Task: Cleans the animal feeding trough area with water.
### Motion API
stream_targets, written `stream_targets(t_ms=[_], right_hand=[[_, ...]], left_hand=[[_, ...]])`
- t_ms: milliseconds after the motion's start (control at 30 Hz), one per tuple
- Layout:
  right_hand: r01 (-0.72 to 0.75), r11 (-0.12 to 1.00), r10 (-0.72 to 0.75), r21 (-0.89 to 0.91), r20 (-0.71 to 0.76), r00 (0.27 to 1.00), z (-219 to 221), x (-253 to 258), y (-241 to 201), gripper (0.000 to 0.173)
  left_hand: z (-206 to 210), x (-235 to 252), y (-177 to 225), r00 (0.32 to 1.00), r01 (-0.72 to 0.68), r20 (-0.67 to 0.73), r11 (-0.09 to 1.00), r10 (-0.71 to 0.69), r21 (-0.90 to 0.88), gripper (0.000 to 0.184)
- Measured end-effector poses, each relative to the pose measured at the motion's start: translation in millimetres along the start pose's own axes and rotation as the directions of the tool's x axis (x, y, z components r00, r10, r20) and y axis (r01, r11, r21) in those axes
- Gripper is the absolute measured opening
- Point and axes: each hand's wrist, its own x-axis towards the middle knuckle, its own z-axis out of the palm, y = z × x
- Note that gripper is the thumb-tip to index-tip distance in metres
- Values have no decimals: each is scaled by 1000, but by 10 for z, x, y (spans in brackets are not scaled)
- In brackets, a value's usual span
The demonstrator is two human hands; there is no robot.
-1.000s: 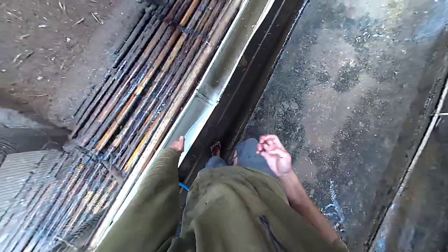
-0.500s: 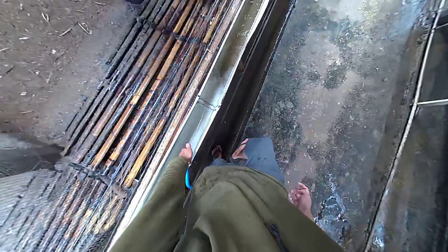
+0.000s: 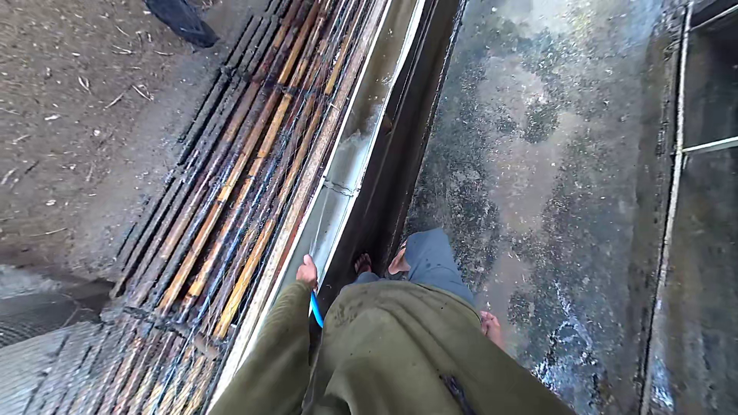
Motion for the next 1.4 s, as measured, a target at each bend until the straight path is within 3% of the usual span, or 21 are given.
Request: stream_targets(t_ms=[167,300,433,600,833,1133,1400], right_hand=[[19,1000,-19,-13,-10,1000,-22,41,15,24],[-135,974,137,-180,2,991,78,-113,-418,29],[1,992,2,-128,18,1000,29,325,-81,26],[69,993,-66,-96,34,997,98,553,-209,25],[67,980,-60,-188,41,997,194,629,-258,32],[53,948,-39,-313,50,998,156,522,0,33],[7,948,0,-317,22,1000,141,391,23,33]], left_hand=[[22,26,86,995,-11,98,997,4,74,82],[9,51,206,994,5,109,998,-12,61,80],[-35,24,273,997,39,65,999,-38,-14,80],[-47,24,254,999,35,31,999,-35,-25,84],[-16,29,360,996,25,83,1000,-26,5,76],[-90,93,390,998,56,23,987,-53,-151,73],[-48,11,453,995,-20,98,999,25,-47,75]])
